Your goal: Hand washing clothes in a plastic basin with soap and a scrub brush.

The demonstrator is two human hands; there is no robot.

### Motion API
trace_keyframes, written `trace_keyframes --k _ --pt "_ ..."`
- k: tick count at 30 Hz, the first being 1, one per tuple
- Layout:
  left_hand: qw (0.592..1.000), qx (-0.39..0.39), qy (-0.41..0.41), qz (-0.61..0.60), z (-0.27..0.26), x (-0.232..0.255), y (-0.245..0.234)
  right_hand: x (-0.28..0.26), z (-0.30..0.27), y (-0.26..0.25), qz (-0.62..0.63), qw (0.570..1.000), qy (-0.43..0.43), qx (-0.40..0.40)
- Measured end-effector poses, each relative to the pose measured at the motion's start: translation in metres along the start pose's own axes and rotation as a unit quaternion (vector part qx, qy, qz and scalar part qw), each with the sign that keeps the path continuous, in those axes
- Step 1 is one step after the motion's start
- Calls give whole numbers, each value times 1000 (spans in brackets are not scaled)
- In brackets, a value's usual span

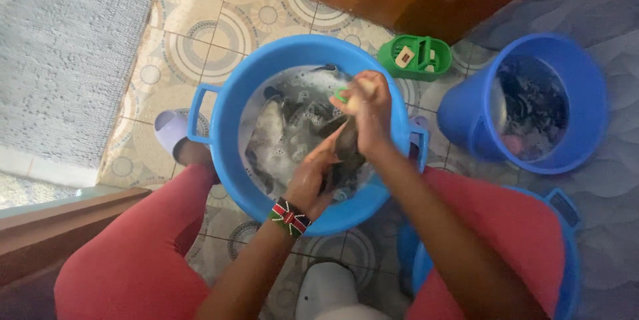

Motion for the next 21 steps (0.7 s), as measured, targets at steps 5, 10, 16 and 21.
trace_keyframes --k 5,10,16,21 --pt "966 248 -69 10 13 -66 -89 131 11 -80 356 889 285 -36" --pt "925 377 -39 -32 13 -125 -162 289 -25 -138 414 847 332 -14" --pt "841 498 -208 -22 -10 -36 -94 433 -45 -190 420 878 222 69" --pt "832 534 -135 66 -5 -45 -122 350 -34 -153 485 817 294 109"
Point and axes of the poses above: each hand's wrist, its own z-axis towards the middle knuckle, its own y-axis out of the palm, x = y × z, the point moved 3 cm from there along z, towards the middle knuckle, and after that the axes turned 11 degrees about z, right-handed, at the moved point
